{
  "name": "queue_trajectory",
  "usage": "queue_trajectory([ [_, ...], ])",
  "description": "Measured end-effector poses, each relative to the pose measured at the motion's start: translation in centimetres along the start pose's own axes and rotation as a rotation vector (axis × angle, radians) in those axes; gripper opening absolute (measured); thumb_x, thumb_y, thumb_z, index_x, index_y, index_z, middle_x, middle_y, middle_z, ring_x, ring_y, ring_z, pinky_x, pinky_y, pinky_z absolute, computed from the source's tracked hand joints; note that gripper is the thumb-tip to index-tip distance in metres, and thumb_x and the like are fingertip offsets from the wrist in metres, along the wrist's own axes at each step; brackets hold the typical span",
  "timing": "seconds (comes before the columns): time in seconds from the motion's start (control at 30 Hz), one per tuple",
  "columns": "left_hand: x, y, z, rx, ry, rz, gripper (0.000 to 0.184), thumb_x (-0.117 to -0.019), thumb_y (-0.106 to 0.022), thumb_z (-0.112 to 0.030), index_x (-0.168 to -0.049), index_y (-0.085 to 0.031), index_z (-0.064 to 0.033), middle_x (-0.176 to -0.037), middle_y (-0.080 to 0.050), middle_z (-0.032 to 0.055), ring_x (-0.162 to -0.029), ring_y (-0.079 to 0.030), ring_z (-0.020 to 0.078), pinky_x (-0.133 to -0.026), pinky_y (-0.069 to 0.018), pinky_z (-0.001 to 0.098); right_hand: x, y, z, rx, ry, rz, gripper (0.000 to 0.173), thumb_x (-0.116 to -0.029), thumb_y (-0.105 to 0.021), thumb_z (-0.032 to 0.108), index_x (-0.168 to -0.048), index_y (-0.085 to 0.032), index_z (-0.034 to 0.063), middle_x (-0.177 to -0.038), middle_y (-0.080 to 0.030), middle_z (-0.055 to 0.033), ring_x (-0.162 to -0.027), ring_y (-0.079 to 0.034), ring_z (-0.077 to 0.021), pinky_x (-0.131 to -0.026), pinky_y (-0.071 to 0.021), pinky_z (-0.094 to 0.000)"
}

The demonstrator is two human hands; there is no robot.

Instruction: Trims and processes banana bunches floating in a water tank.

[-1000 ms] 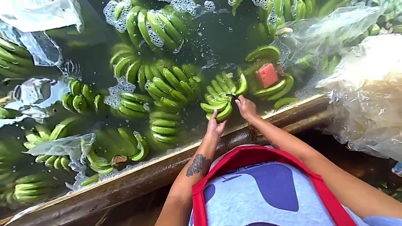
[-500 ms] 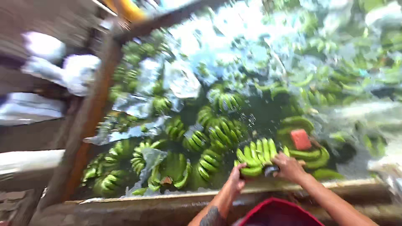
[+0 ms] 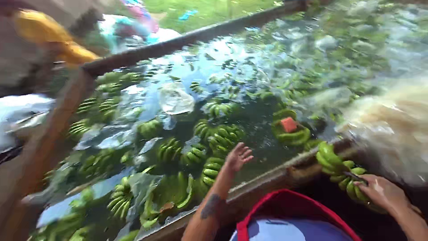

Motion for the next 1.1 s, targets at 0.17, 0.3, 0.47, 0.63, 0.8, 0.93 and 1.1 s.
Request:
queue_trajectory([
  [0.17, -1.4, 6.4, 1.0, -0.118, 0.087, -0.123, 0.053, -0.1091, -0.041, -0.038, -0.152, -0.035, -0.0073, -0.147, -0.05, 0.0194, -0.124, -0.059, 0.0324, -0.099, -0.052, 0.0492, 21.4, -7.1, -15.3, -0.203, -0.656, -0.02, 0.038, -0.0985, -0.07, 0.023, -0.12, -0.069, -0.0082, -0.119, -0.065, -0.0378, -0.117, -0.06, -0.056, -0.101, -0.0437, -0.0707],
  [0.3, -1.6, 6.5, 1.9, -0.112, 0.091, -0.189, 0.049, -0.109, -0.042, -0.033, -0.149, -0.037, -0.0059, -0.145, -0.051, 0.018, -0.121, -0.06, 0.0289, -0.097, -0.0527, 0.0449, 35.8, -10.0, -14.9, -0.282, -1.155, 0.188, 0.045, -0.1023, -0.065, 0.023, -0.132, -0.061, -0.0102, -0.135, -0.062, -0.0263, -0.132, -0.057, -0.0347, -0.114, -0.042, -0.0468],
  [0.47, -2.4, 0.1, 5.9, -0.135, 0.201, -0.095, 0.049, -0.1099, -0.039, -0.032, -0.152, -0.035, -0.0069, -0.148, -0.049, 0.0174, -0.124, -0.06, 0.0272, -0.098, -0.0517, 0.0418, 32.3, -13.3, -14.8, -0.379, -0.887, 0.222, 0.041, -0.0981, -0.071, 0.018, -0.126, -0.065, -0.0111, -0.129, -0.061, -0.0379, -0.127, -0.055, -0.053, -0.109, -0.0393, -0.0675],
  [0.63, -5.9, -6.9, 11.8, -0.182, 0.352, -0.013, 0.049, -0.1103, -0.04, -0.032, -0.151, -0.036, -0.0041, -0.147, -0.05, 0.0198, -0.124, -0.059, 0.0286, -0.099, -0.0512, 0.0422, 12.1, -9.2, -6.3, -0.404, -0.524, 0.173, 0.046, -0.0932, -0.076, 0.015, -0.137, -0.064, 0.0056, -0.138, -0.058, -0.0291, -0.126, -0.057, -0.047, -0.105, -0.0458, -0.0633],
  [0.8, -12.5, -12.8, 16.6, -0.107, 0.404, -0.059, 0.053, -0.11, -0.043, -0.033, -0.152, -0.034, -0.002, -0.149, -0.048, 0.0217, -0.126, -0.059, 0.0298, -0.1, -0.0512, 0.0424, -7.7, -5.8, 4.2, -0.346, -0.029, 0.294, 0.037, -0.1042, -0.057, 0.02, -0.139, -0.063, 0.0089, -0.139, -0.061, -0.0192, -0.129, -0.059, -0.0362, -0.109, -0.0453, -0.058],
  [0.93, -18.7, -16.3, 19.4, -0.182, 0.442, -0.173, 0.077, -0.1036, -0.052, -0.052, -0.158, -0.026, -0.0045, -0.154, -0.04, 0.0282, -0.131, -0.053, 0.0417, -0.101, -0.0502, 0.0551, -20.7, -4.6, 10.7, -0.289, 0.231, 0.392, 0.04, -0.1061, -0.052, 0.023, -0.143, -0.058, 0.0096, -0.141, -0.06, -0.0197, -0.131, -0.058, -0.0366, -0.11, -0.0447, -0.0582],
  [1.1, -25.2, -19.8, 21.2, -0.116, 0.452, -0.387, 0.098, -0.0934, -0.057, -0.069, -0.158, -0.024, -0.0035, -0.154, -0.037, 0.0309, -0.134, -0.044, 0.0498, -0.097, -0.0437, 0.0727, -30.2, -3.6, 17.0, -0.546, 0.193, 0.523, 0.048, -0.1058, -0.056, 0.022, -0.152, -0.047, 0.0117, -0.12, -0.067, -0.0225, -0.081, -0.072, -0.0332, -0.077, -0.0607, -0.052],
])
Point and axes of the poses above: each hand's wrist, its own x-axis away from the middle knuckle, its own y-axis out of the back of the hand, z = x × y, the point moved 6 cm from there along -x, towards the middle knuckle
